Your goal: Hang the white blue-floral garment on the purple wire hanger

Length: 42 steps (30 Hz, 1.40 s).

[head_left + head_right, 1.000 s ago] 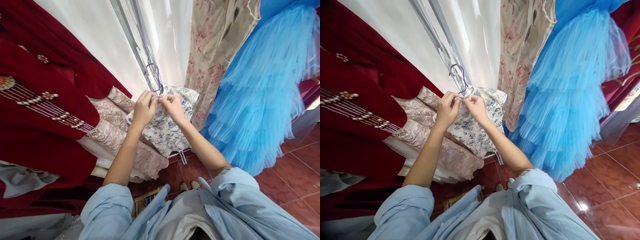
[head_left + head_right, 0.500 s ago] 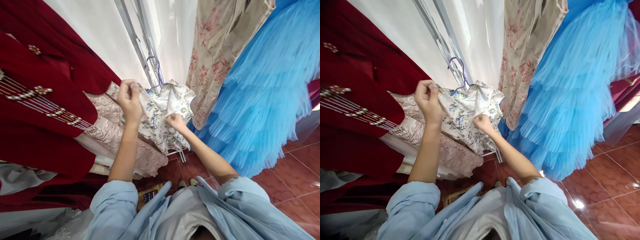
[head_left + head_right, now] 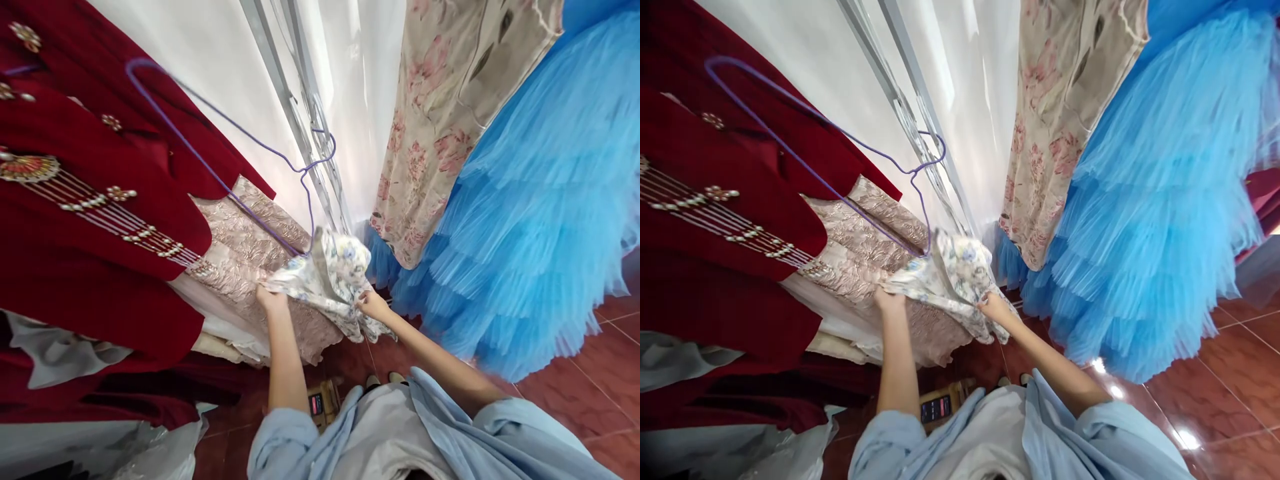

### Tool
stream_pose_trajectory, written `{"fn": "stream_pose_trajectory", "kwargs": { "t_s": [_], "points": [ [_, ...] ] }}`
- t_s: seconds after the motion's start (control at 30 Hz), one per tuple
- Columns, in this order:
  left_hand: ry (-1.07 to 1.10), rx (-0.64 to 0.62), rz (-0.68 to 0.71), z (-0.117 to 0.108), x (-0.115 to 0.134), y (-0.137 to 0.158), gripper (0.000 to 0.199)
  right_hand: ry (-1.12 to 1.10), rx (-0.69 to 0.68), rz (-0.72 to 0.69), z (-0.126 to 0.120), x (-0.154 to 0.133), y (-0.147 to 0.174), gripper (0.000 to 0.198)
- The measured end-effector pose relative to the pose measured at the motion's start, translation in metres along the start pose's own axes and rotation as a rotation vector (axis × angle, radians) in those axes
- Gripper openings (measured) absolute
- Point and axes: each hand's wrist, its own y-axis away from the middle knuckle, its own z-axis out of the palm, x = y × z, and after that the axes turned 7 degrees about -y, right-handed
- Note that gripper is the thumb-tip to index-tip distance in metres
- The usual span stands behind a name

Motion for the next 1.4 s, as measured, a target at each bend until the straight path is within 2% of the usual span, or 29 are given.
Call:
{"fn": "stream_pose_trajectory", "kwargs": {
  "t_s": [0.07,0.13,0.23,0.27,0.33,0.37,0.43,0.53,0.6,0.67,0.77,0.87,1.0,1.07,1.1,1.17,1.27,1.33,1.4],
  "points": [
    [0.016,0.015,-0.02,0.019,-0.031,0.041,0.039,-0.057,-0.04,-0.081,-0.003,-0.011,0.004,0.038],
    [-0.001,-0.033,-0.038,0.041,-0.055,0.083,0.038,-0.214,-0.234,-0.206,-0.008,-0.028,0.007,0.053],
    [-0.25,-0.234,0.137,0.062,-0.067,0.125,0.035,-0.471,-0.656,-0.286,-0.023,-0.052,0.014,0.04],
    [-0.332,-0.301,0.21,0.066,-0.064,0.132,0.035,-0.514,-0.729,-0.28,-0.029,-0.057,0.018,0.033],
    [-0.417,-0.424,0.29,0.068,-0.055,0.136,0.035,-0.54,-0.749,-0.284,-0.043,-0.063,0.028,0.026],
    [-0.404,-0.485,0.278,0.067,-0.051,0.137,0.036,-0.54,-0.725,-0.306,-0.05,-0.066,0.034,0.025],
    [-0.295,-0.606,0.152,0.065,-0.049,0.14,0.043,-0.543,-0.669,-0.378,-0.065,-0.072,0.047,0.025],
    [-0.051,-0.736,-0.2,0.057,-0.061,0.156,0.057,-0.534,-0.541,-0.49,-0.089,-0.087,0.063,0.024],
    [0.04,-0.798,-0.403,0.048,-0.071,0.172,0.062,-0.441,-0.448,-0.55,-0.105,-0.097,0.069,0.025],
    [0.03,-0.841,-0.486,0.038,-0.075,0.186,0.068,-0.267,-0.388,-0.618,-0.122,-0.105,0.072,0.025],
    [-0.189,-0.958,-0.423,0.027,-0.064,0.19,0.064,-0.046,-0.299,-0.712,-0.145,-0.11,0.073,0.023],
    [-0.433,-1.041,-0.201,0.021,-0.041,0.169,0.047,0.007,-0.141,-0.76,-0.168,-0.108,0.077,0.023],
    [-0.67,-0.894,0.228,0.01,-0.012,0.122,0.051,-0.014,0.051,-0.776,-0.198,-0.103,0.085,0.024],
    [-0.686,-0.838,0.311,0.001,0.001,0.104,0.038,-0.053,0.13,-0.771,-0.212,-0.097,0.087,0.023],
    [-0.667,-0.836,0.303,-0.004,0.008,0.098,0.03,-0.079,0.168,-0.763,-0.218,-0.094,0.088,0.023],
    [-0.614,-0.888,0.195,-0.011,0.021,0.09,0.02,-0.132,0.236,-0.734,-0.229,-0.085,0.087,0.023],
    [-0.504,-0.925,0.003,-0.013,0.036,0.076,0.022,-0.197,0.324,-0.669,-0.239,-0.072,0.086,0.024],
    [-0.353,-0.852,0.005,-0.004,0.04,0.058,0.024,-0.216,0.349,-0.64,-0.242,-0.066,0.087,0.025],
    [-0.169,-0.762,0.053,0.014,0.038,0.031,0.023,-0.216,0.343,-0.634,-0.241,-0.064,0.087,0.024]
  ]
}}
